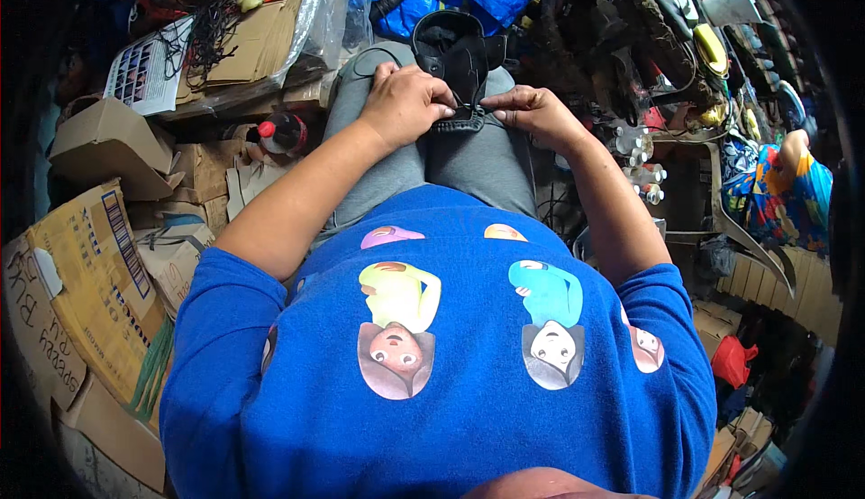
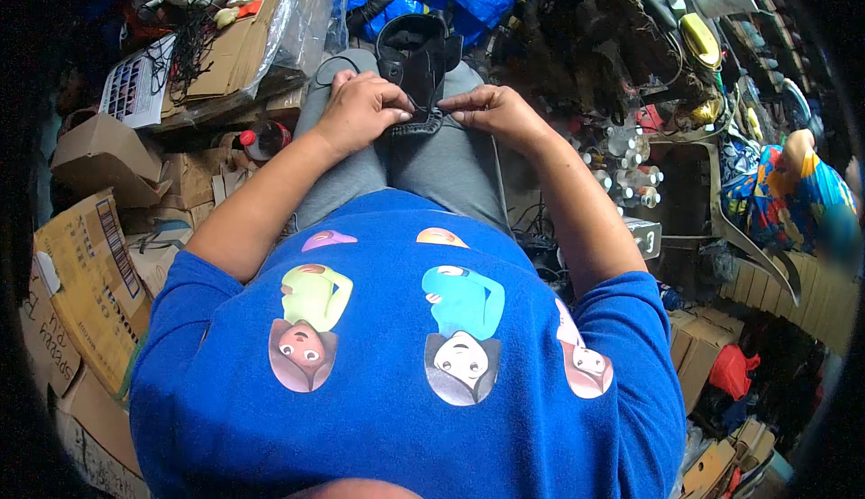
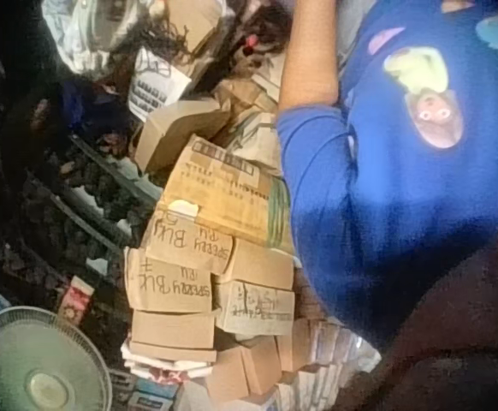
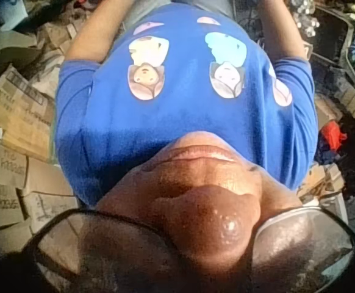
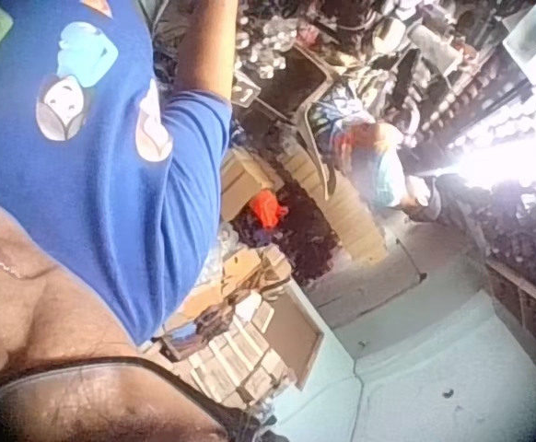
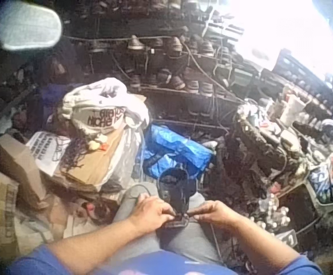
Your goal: The recorder is lacing a black athletic shoe while holding it on their lap.
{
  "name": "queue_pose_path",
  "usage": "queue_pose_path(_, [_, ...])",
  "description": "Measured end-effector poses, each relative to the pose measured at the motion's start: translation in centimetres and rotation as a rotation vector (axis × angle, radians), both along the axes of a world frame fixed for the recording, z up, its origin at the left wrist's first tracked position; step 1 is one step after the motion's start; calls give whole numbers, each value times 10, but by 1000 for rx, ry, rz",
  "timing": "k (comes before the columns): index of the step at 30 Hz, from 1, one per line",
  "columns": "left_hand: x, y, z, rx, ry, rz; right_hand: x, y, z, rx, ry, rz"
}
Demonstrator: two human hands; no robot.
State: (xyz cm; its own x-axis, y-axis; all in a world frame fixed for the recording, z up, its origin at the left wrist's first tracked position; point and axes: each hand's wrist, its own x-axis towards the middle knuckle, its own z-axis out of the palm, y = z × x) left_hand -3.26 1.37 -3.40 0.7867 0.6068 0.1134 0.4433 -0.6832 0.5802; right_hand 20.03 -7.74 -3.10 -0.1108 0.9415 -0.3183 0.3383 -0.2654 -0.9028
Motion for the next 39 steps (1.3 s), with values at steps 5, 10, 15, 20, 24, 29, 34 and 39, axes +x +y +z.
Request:
queue_pose_path(5, [-12,-2,-4,124,-70,-50,-3,-10,9,92,-205,85])
queue_pose_path(10, [-12,3,-7,98,-8,-50,-3,-10,8,143,-186,69])
queue_pose_path(15, [-7,4,-5,81,-30,-40,0,-5,2,37,-41,11])
queue_pose_path(20, [4,-1,5,-71,10,39,0,2,7,-151,119,-61])
queue_pose_path(24, [3,6,2,-28,-32,4,4,5,8,-114,136,5])
queue_pose_path(29, [1,13,-1,19,-18,-58,3,9,20,-19,-56,107])
queue_pose_path(34, [6,15,-1,19,15,-54,4,13,14,31,-101,134])
queue_pose_path(39, [8,15,-1,-12,-27,-58,0,14,11,-44,-6,87])
